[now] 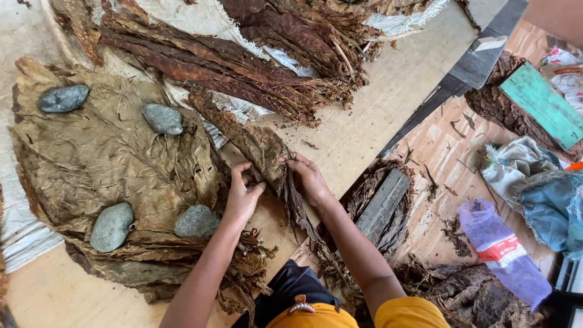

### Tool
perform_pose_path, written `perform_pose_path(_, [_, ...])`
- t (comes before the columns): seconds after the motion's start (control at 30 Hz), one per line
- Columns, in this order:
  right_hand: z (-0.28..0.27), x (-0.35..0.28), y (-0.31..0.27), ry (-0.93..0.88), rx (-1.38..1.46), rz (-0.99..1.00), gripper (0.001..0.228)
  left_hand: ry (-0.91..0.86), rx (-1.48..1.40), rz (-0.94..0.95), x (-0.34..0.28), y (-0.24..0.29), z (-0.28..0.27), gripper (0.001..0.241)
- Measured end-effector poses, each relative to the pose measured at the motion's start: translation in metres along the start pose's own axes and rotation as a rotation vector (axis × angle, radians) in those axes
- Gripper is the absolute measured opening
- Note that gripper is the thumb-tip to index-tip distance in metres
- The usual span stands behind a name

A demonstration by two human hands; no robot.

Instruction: Smoothing out large dried leaves on a table and weighing them down with stones to flatten them.

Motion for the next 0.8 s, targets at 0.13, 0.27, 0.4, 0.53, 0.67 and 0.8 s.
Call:
perform_pose_path(0.13, [-0.012,0.003,0.016,-0.167,0.092,-0.074,0.032,0.038,-0.007,-0.024,0.015,-0.015,-0.002,0.061])
perform_pose_path(0.27, [0.021,-0.003,-0.001,-0.345,-0.28,-0.149,0.076,0.091,-0.035,0.039,0.038,-0.028,-0.007,0.066])
perform_pose_path(0.4, [0.016,-0.003,0.0,-0.184,-0.597,-0.014,0.048,0.133,-0.078,0.08,0.043,-0.041,-0.016,0.072])
perform_pose_path(0.53, [-0.01,0.0,-0.019,-0.03,-0.54,-0.033,0.026,0.153,-0.275,0.059,0.056,-0.06,-0.025,0.062])
perform_pose_path(0.67, [-0.075,0.024,-0.019,0.073,-0.475,-0.081,0.016,0.155,-0.275,0.067,0.065,-0.067,-0.019,0.058])
perform_pose_path(0.8, [-0.123,0.048,-0.017,0.126,-0.436,-0.119,0.018,0.166,-0.315,0.063,0.058,-0.059,-0.023,0.059])
Point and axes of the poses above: each hand's wrist, its own x-axis towards the middle knuckle, its own z-axis out of the palm, y = z × x, the point moved 9 cm from there along x, towards the middle knuckle, and after that the axes turned 8 degrees about -z, right-handed, at the moved point
